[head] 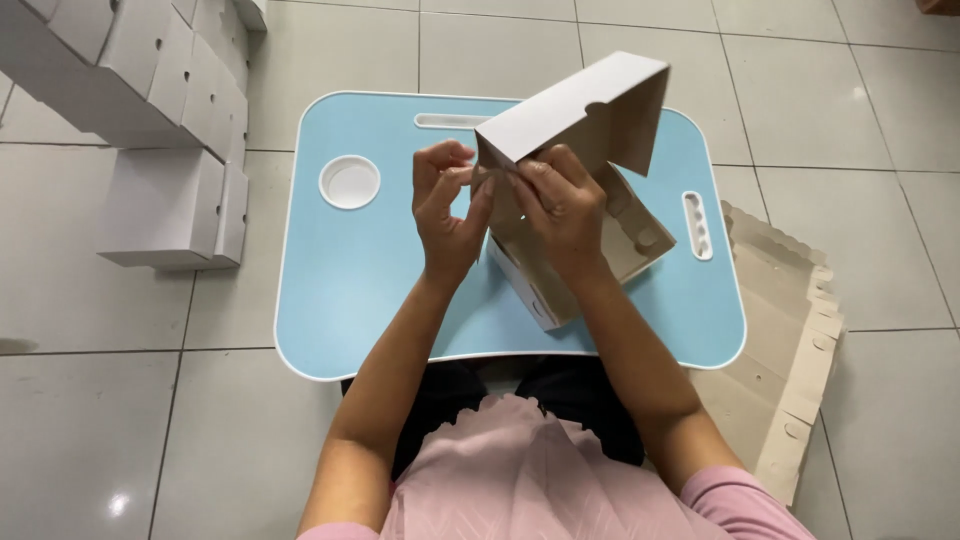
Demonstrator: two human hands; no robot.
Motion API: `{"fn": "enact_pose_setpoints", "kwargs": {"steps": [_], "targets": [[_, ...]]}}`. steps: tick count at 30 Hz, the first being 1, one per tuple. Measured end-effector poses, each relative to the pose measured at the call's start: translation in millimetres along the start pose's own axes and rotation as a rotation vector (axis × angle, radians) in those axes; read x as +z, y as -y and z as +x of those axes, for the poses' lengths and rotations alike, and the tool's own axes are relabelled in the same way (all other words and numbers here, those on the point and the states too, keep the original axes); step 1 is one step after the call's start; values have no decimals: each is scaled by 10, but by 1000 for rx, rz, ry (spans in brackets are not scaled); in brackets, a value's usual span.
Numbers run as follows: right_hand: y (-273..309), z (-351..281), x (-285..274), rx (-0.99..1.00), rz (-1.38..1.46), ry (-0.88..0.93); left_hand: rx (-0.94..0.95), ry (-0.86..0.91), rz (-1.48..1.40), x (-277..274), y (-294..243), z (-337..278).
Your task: Folding flat cardboard sheets into small white boxes on a portable table.
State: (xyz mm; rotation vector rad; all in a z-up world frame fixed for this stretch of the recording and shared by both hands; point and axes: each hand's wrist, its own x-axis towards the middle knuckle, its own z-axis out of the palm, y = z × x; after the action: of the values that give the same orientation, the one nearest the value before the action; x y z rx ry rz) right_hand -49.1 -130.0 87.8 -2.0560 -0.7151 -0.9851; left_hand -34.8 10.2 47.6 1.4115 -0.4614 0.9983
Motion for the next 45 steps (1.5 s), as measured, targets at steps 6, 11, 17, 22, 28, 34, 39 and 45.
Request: {"fn": "enact_pose_setpoints", "kwargs": {"steps": [6, 11, 17, 22, 28, 34, 39, 45], "targets": [[113, 113, -77, 26, 288, 103, -12, 14, 21, -16, -86, 40], [-140, 1, -120, 214, 559, 158, 44, 7, 11, -13, -160, 73], [-181, -40, 3, 327, 659, 148, 144, -2, 107, -16, -123, 63], [-88, 48, 16, 354, 663, 100, 180, 22, 140, -34, -182, 104], [-314, -97, 171, 504, 882, -5, 148, 104, 28, -46, -157, 98], [-317, -145, 334, 518, 1021, -32, 100, 242, 67, -76, -122, 139], [-214, -160, 188, 432, 720, 158, -72, 200, 25, -70, -54, 85], [-256, -429, -653, 320, 365, 461, 109, 118, 329, -95, 78, 45]]}}
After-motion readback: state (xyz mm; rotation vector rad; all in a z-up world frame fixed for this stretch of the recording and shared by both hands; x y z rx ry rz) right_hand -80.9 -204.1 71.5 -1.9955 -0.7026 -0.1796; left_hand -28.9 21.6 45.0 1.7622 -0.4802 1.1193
